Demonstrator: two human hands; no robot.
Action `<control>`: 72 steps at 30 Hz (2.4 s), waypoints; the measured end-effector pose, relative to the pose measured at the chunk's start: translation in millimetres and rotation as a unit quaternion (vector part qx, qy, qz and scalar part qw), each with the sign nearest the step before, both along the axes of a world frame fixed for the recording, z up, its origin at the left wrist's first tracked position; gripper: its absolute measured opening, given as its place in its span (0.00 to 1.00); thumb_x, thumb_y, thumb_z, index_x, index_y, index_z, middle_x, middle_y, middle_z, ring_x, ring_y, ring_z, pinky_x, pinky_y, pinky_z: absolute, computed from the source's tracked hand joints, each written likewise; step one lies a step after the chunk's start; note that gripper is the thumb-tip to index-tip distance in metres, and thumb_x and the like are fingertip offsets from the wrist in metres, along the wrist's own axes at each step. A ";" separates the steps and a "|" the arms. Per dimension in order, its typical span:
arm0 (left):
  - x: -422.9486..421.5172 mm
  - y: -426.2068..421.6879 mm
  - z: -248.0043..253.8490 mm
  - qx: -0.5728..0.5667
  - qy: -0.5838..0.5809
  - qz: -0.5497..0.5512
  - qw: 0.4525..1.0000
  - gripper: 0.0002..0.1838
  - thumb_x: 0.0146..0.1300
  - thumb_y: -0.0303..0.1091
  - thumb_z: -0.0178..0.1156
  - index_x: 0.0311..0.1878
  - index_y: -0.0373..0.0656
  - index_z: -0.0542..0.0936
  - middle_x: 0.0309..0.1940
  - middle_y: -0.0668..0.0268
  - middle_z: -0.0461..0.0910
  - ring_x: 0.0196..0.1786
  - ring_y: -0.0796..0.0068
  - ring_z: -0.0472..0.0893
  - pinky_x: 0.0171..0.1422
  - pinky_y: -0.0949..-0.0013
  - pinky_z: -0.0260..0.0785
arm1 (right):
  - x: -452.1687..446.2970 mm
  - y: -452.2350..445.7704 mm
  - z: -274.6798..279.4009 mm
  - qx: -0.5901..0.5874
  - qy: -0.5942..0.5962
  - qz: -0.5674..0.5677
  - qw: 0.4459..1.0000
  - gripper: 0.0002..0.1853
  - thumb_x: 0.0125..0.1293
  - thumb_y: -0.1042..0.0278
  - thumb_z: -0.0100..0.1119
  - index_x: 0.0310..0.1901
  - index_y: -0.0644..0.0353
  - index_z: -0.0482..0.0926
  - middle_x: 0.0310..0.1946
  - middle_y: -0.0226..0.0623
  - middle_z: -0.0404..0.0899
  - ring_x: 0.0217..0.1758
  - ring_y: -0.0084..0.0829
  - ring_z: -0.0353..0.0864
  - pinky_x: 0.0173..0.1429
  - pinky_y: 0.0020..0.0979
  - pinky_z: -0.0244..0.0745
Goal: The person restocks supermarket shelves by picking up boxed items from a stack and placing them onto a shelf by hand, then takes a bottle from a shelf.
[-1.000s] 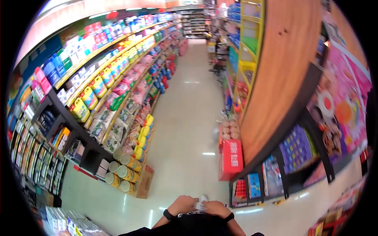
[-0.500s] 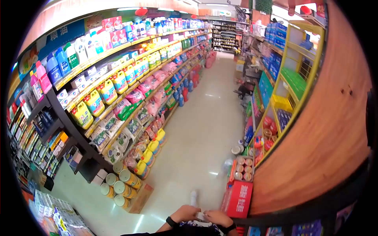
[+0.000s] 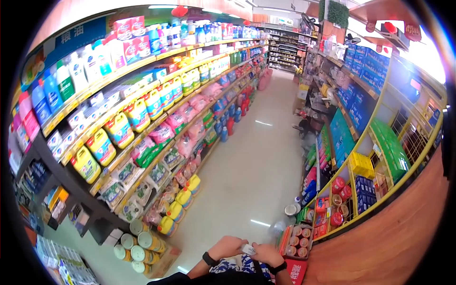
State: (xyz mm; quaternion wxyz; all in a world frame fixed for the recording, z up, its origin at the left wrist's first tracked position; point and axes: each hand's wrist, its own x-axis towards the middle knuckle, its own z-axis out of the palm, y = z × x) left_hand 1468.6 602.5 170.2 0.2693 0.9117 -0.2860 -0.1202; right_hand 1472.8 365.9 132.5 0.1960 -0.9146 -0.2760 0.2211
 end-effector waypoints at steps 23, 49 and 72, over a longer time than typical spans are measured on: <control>470.0 29.1 -12.1 0.000 -0.004 0.043 0.999 0.14 0.63 0.42 0.67 0.46 0.46 0.80 0.32 0.52 0.84 0.38 0.43 0.84 0.43 0.44 0.75 | 493.2 25.0 -24.2 -0.005 -0.067 0.074 0.995 0.23 0.67 0.42 0.64 0.49 0.55 0.80 0.34 0.49 0.86 0.42 0.56 0.87 0.45 0.54 0.81; 964.4 105.5 -4.4 -0.083 -0.006 0.149 0.985 0.13 0.67 0.43 0.66 0.50 0.50 0.79 0.30 0.60 0.83 0.37 0.49 0.84 0.39 0.49 0.72 | 1008.2 82.1 33.8 0.240 0.001 -0.063 0.969 0.21 0.64 0.62 0.76 0.56 0.60 0.84 0.44 0.41 0.87 0.42 0.37 0.88 0.51 0.34 0.84; 1314.9 203.4 55.5 -0.124 -0.148 0.396 0.898 0.26 0.70 0.43 0.70 0.69 0.49 0.79 0.40 0.60 0.86 0.38 0.62 0.87 0.42 0.62 0.78 | 1429.7 231.9 70.0 0.304 -0.086 0.036 0.948 0.25 0.72 0.68 0.65 0.68 0.57 0.74 0.57 0.47 0.81 0.55 0.53 0.84 0.55 0.45 0.80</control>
